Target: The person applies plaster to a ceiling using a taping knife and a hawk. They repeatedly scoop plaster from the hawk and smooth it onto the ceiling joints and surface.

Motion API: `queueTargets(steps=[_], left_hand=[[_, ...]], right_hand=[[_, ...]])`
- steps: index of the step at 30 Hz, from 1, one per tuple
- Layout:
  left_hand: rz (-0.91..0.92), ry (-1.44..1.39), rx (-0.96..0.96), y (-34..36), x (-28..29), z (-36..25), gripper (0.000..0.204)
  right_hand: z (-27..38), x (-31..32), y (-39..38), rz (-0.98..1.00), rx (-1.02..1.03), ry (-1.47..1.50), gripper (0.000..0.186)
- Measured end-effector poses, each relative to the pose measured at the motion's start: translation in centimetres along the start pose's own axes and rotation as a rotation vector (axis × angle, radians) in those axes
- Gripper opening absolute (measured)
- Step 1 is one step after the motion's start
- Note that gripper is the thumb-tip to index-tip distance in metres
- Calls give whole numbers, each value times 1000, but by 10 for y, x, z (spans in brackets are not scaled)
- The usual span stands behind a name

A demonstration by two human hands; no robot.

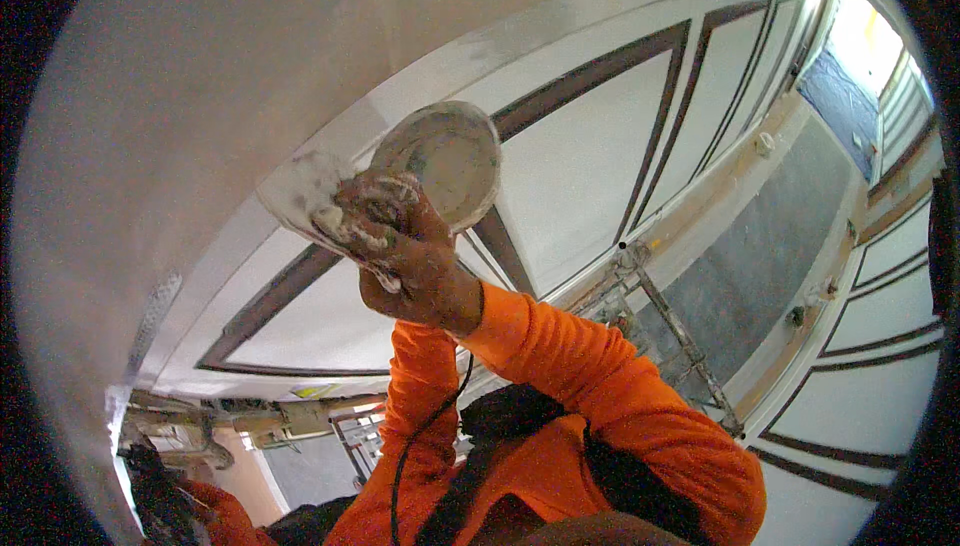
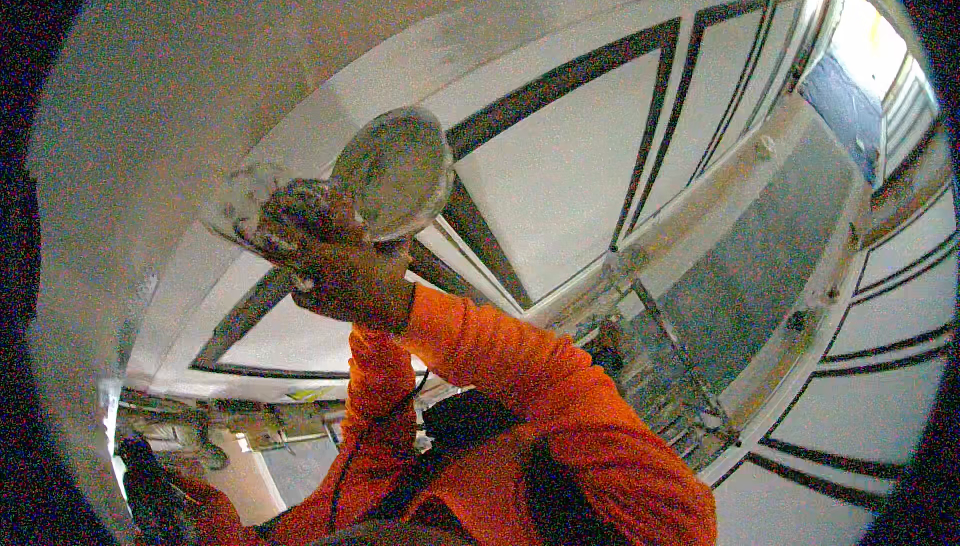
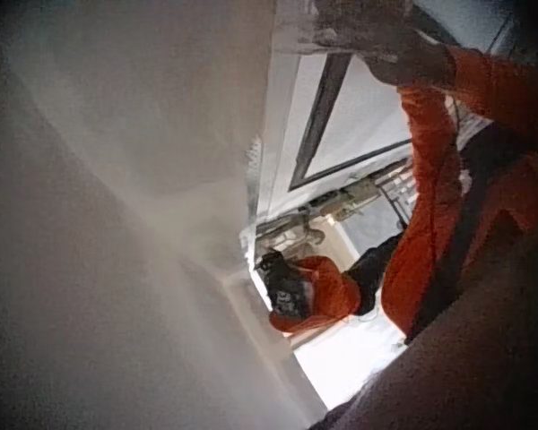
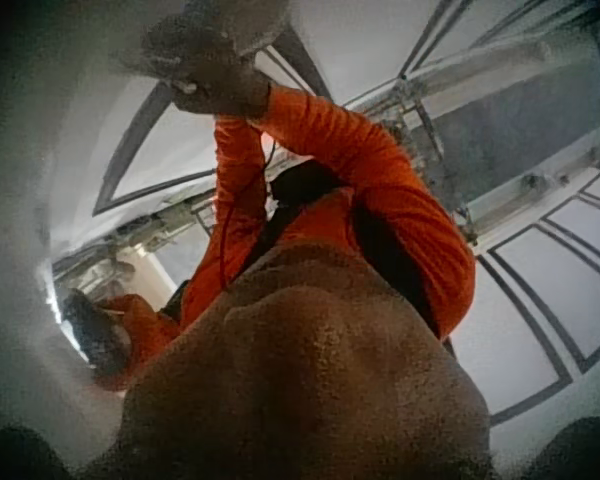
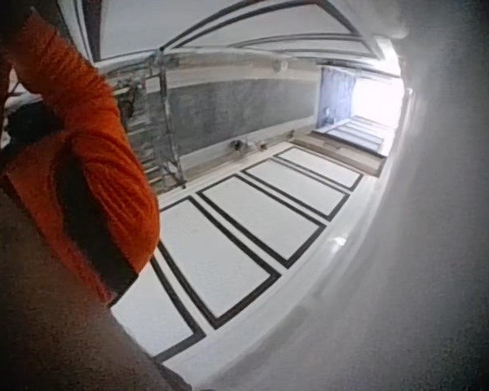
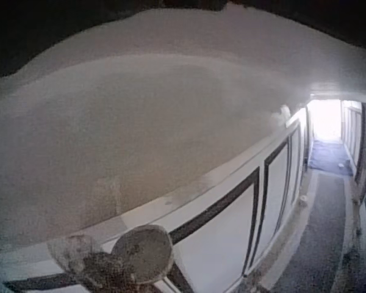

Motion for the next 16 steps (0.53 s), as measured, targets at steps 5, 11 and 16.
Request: queueTargets(steps=[5, 11, 16], left_hand=[[-9, 53, 26, 11, 9, -3, 64], [-49, 154, 84, 5, 19, 10, 61], [-156, 118, 115, 2, 17, 37, 62]], right_hand=[[-40, 105, 59, -421, -229, 556, 32], [-185, 317, 153, -371, -61, 965, 47], [-242, 421, 224, 47, 173, 1103, 58]])
Point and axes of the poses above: each hand's wrist, its own y-axis towards the middle knuckle, its own x-axis out of the back of the hand, z = x × y, the point moved 1 cm from there along y, towards the middle knuckle, and after that the axes turned 15 degrees about -x, right-handed, at the moved point
